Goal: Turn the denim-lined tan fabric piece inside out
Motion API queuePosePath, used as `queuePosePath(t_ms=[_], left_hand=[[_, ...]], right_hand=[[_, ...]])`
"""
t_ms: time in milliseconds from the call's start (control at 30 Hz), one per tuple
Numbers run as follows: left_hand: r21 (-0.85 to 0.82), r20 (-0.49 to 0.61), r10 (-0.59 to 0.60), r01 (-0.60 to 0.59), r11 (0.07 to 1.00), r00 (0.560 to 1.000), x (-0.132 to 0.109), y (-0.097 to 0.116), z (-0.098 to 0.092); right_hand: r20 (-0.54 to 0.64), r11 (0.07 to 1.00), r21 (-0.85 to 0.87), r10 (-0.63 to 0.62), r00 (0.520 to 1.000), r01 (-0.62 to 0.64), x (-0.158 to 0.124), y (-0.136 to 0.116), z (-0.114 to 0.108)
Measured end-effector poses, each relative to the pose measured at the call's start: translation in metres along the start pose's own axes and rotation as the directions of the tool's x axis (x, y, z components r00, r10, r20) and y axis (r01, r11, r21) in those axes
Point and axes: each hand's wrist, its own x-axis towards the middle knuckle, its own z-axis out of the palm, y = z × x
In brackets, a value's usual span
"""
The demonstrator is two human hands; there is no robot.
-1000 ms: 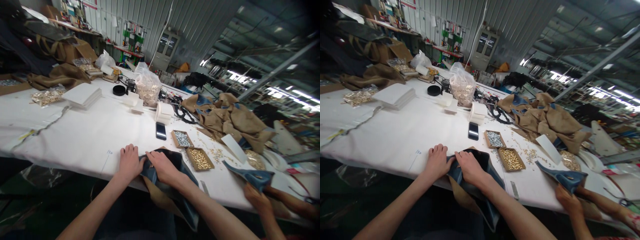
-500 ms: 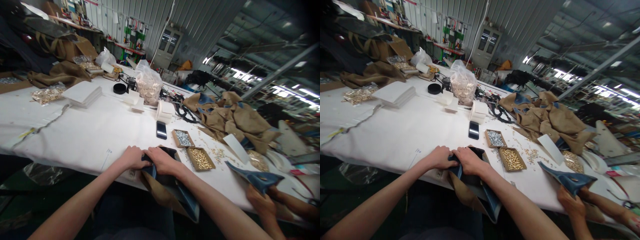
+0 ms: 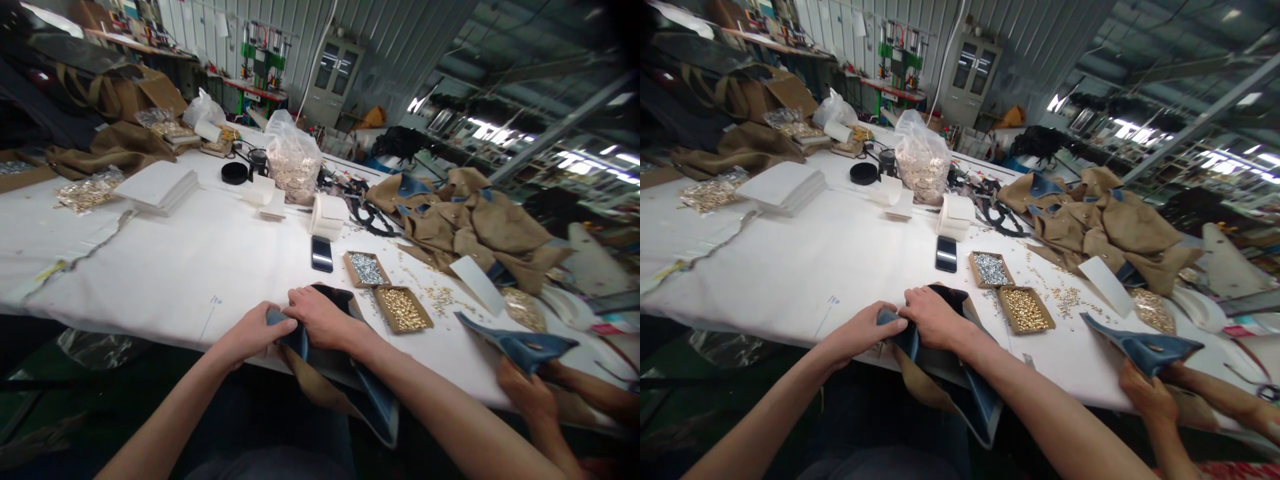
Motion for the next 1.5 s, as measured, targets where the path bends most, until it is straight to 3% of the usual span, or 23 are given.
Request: queuePosePath(t_ms=[133, 300, 600, 867, 1000, 1133, 1267, 1400, 1500], left_hand=[[-0.053, 0.061, 0.05, -0.047, 0.997, 0.997, -0.007, 0.0, 0.01], [0.052, 0.16, 0.042, -0.051, 0.997, 0.986, -0.01, 0.003, 0.013], [0.208, 0.011, 0.041, -0.042, 0.977, 0.999, -0.021, 0.022, 0.034], [0.094, 0.023, -0.008, 0.005, 0.996, 1.0, -0.038, 0.019, 0.039], [-0.008, -0.056, 0.055, -0.055, 0.998, 0.997, -0.053, 0.016, 0.064], [0.066, -0.185, 0.17, -0.16, 0.985, 0.968, -0.07, 0.022, 0.098], [0.029, -0.185, 0.249, -0.248, 0.968, 0.951, -0.083, 0.044, 0.102], [-0.18, -0.18, 0.299, -0.33, 0.926, 0.937, -0.085, 0.063, 0.09], [-0.245, -0.204, 0.345, -0.389, 0.888, 0.916, -0.084, 0.059, 0.094]], right_hand=[[0.0, 0.996, -0.09, 0.004, 1.0, -0.004, 0.004, -0.01, -0.008], [-0.017, 0.978, -0.206, -0.034, 0.999, 0.03, 0.01, -0.022, -0.016], [0.058, 0.995, 0.044, -0.093, 0.994, 0.091, -0.006, 0.0, 0.004], [-0.036, 0.994, 0.094, -0.059, 0.998, 0.062, -0.021, -0.006, 0.01], [-0.087, 0.994, 0.097, -0.041, 0.995, 0.049, -0.036, -0.012, 0.012], [-0.169, 0.999, 0.045, 0.001, 0.986, 0.007, -0.054, -0.012, 0.015], [-0.384, 1.0, 0.014, 0.006, 0.923, -0.001, -0.082, -0.01, 0.007], [-0.648, 0.998, 0.066, 0.045, 0.761, -0.003, -0.113, -0.01, -0.002], [-0.749, 0.999, 0.047, 0.037, 0.662, -0.003, -0.131, -0.015, -0.003]])
